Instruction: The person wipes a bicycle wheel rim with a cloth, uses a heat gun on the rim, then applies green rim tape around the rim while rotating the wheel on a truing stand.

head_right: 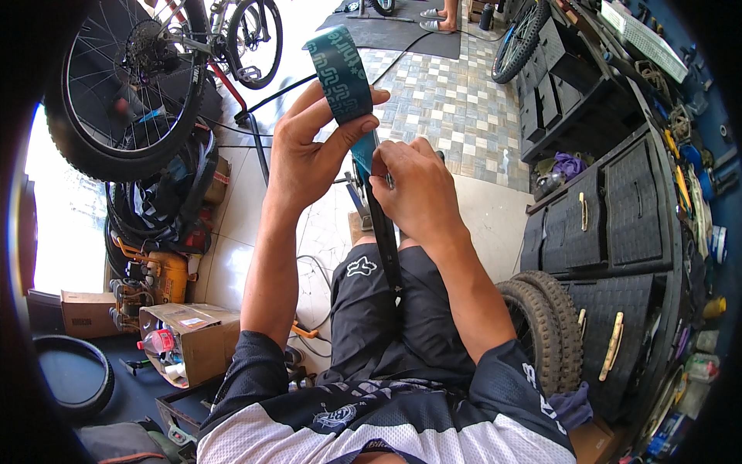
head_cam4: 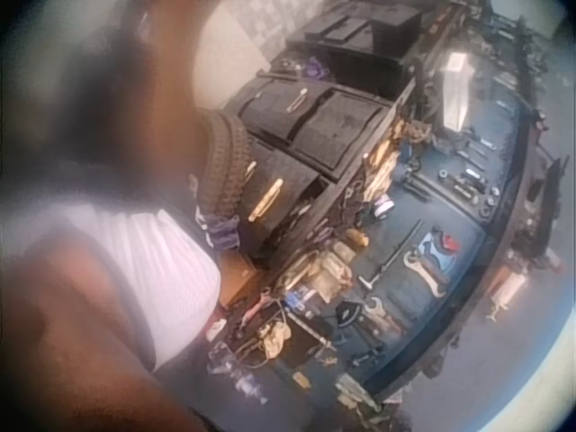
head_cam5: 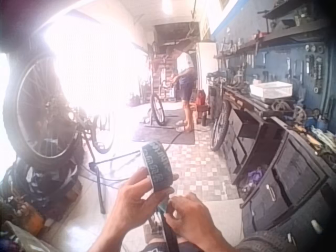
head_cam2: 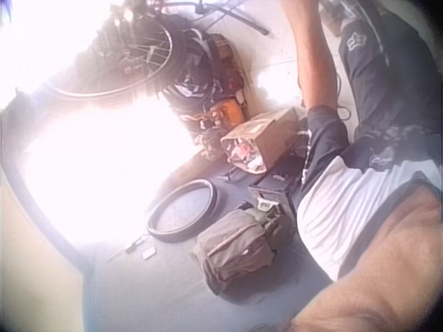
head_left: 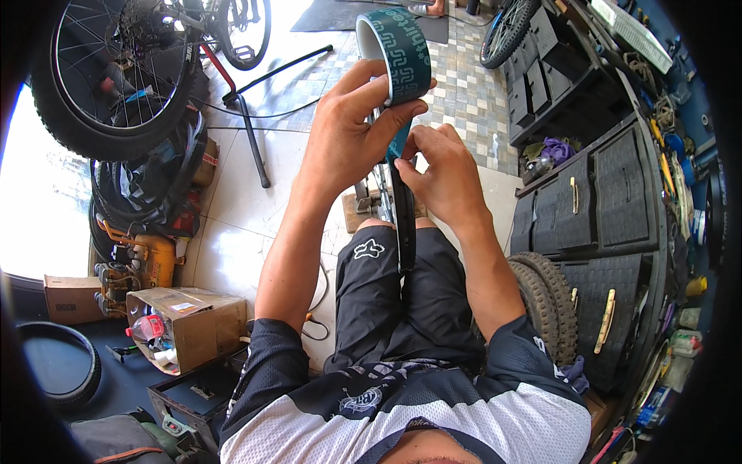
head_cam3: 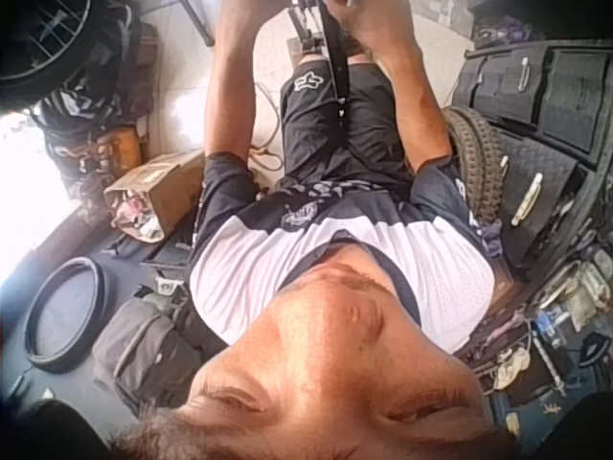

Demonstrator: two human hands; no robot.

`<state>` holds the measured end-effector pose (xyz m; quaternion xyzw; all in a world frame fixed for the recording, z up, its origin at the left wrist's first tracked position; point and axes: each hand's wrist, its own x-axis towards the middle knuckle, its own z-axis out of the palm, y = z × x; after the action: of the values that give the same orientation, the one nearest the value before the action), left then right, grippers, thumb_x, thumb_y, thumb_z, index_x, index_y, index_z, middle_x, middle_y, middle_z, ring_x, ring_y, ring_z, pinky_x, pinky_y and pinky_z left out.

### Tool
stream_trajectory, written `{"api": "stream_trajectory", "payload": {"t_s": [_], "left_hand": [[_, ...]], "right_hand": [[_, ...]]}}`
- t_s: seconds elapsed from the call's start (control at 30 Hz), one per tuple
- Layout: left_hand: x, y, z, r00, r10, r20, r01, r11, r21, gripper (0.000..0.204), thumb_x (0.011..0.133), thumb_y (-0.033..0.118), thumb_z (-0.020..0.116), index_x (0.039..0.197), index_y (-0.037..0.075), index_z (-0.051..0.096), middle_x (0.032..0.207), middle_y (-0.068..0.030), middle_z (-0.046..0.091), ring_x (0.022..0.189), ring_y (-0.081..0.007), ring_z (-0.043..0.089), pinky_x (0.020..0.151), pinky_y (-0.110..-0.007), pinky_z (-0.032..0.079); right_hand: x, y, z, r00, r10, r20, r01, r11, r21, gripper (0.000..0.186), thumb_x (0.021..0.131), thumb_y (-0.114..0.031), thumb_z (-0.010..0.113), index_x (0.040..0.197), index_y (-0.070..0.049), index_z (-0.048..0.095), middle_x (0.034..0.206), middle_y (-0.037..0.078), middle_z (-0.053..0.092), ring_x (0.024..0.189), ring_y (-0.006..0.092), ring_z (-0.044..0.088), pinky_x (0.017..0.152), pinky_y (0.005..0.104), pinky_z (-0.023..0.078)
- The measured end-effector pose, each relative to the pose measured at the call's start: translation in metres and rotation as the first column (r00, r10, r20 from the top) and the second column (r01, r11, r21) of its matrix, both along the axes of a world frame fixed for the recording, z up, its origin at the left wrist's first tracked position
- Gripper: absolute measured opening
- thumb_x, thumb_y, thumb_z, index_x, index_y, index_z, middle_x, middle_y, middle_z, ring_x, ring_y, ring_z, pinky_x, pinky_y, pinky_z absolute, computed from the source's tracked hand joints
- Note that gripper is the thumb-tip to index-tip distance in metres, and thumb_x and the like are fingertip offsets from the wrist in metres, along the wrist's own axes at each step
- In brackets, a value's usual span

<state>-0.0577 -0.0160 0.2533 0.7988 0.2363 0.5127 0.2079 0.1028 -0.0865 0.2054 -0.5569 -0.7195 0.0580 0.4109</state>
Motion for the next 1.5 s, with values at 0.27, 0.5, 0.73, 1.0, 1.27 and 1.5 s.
{"api": "stream_trajectory", "payload": {"t_s": [0.27, 0.5, 0.73, 1.0, 1.27, 1.5], "left_hand": [[-0.001, 0.005, 0.005, 1.0, 0.012, -0.003, -0.012, 1.0, 0.003, 0.025, 0.092, 0.008, 0.081, 0.117, 0.009, 0.082, 0.11, -0.0074, 0.075, 0.094, -0.0203, 0.074, 0.081, -0.034, 0.058], [0.002, 0.023, 0.005, 0.999, -0.023, 0.021, 0.024, 0.998, -0.05, 0.026, 0.092, 0.011, 0.082, 0.118, 0.011, 0.082, 0.109, -0.0092, 0.074, 0.094, -0.0229, 0.074, 0.082, -0.035, 0.058], [0.007, 0.047, 0.003, 0.995, -0.1, -0.001, 0.098, 0.98, -0.175, 0.021, 0.098, 0.022, 0.079, 0.117, 0.013, 0.082, 0.109, -0.0062, 0.076, 0.1, -0.0186, 0.073, 0.088, -0.036, 0.057], [0.013, 0.066, -0.003, 0.9, -0.278, 0.334, 0.413, 0.788, -0.457, 0.037, 0.102, 0.036, 0.074, 0.126, 0.008, 0.077, 0.13, -0.0062, 0.075, 0.116, -0.0157, 0.065, 0.103, -0.035, 0.049], [0.016, 0.101, 0.012, 0.888, -0.393, 0.239, 0.456, 0.821, -0.344, 0.037, 0.104, 0.039, 0.07, 0.118, 0.006, 0.079, 0.138, -0.0116, 0.069, 0.125, -0.0214, 0.062, 0.109, -0.04, 0.045], [0.016, 0.109, 0.005, 0.969, -0.22, 0.115, 0.246, 0.912, -0.327, 0.03, 0.105, 0.034, 0.07, 0.108, 0.006, 0.081, 0.145, -0.009, 0.063, 0.132, -0.0183, 0.055, 0.111, -0.038, 0.041]], "right_hand": [[-0.001, 0.004, 0.004, 0.998, -0.044, -0.053, 0.035, 0.986, -0.162, 0.026, 0.082, -0.01, 0.082, 0.1, -0.008, 0.063, 0.093, 0.008, 0.071, 0.097, 0.0306, 0.066, 0.087, 0.0448, 0.055], [0.002, 0.003, -0.004, 0.974, -0.128, -0.188, 0.054, 0.933, -0.356, 0.046, 0.084, -0.022, 0.082, 0.123, -0.006, 0.063, 0.093, 0.01, 0.07, 0.097, 0.0288, 0.069, 0.086, 0.0421, 0.056], [-0.007, 0.005, -0.073, 0.696, -0.057, -0.715, -0.237, 0.923, -0.304, 0.044, 0.099, -0.029, 0.074, 0.122, 0.008, 0.068, 0.092, 0.007, 0.072, 0.086, 0.0126, 0.067, 0.077, 0.029, 0.055], [-0.023, 0.004, -0.085, 0.423, 0.0, -0.906, -0.415, 0.889, -0.193, 0.025, 0.109, -0.023, 0.061, 0.119, -0.002, 0.07, 0.096, 0.001, 0.076, 0.084, 0.0045, 0.065, 0.078, 0.0227, 0.052], [-0.038, -0.001, -0.088, 0.512, 0.006, -0.859, -0.272, 0.95, -0.155, 0.028, 0.11, -0.027, 0.056, 0.111, 0.0, 0.066, 0.085, 0.005, 0.071, 0.079, 0.009, 0.067, 0.071, 0.0265, 0.053], [-0.038, -0.004, -0.091, 0.561, -0.024, -0.828, -0.216, 0.961, -0.175, 0.032, 0.109, -0.028, 0.057, 0.113, 0.002, 0.067, 0.081, 0.005, 0.071, 0.078, 0.0106, 0.068, 0.07, 0.0285, 0.053]]}}
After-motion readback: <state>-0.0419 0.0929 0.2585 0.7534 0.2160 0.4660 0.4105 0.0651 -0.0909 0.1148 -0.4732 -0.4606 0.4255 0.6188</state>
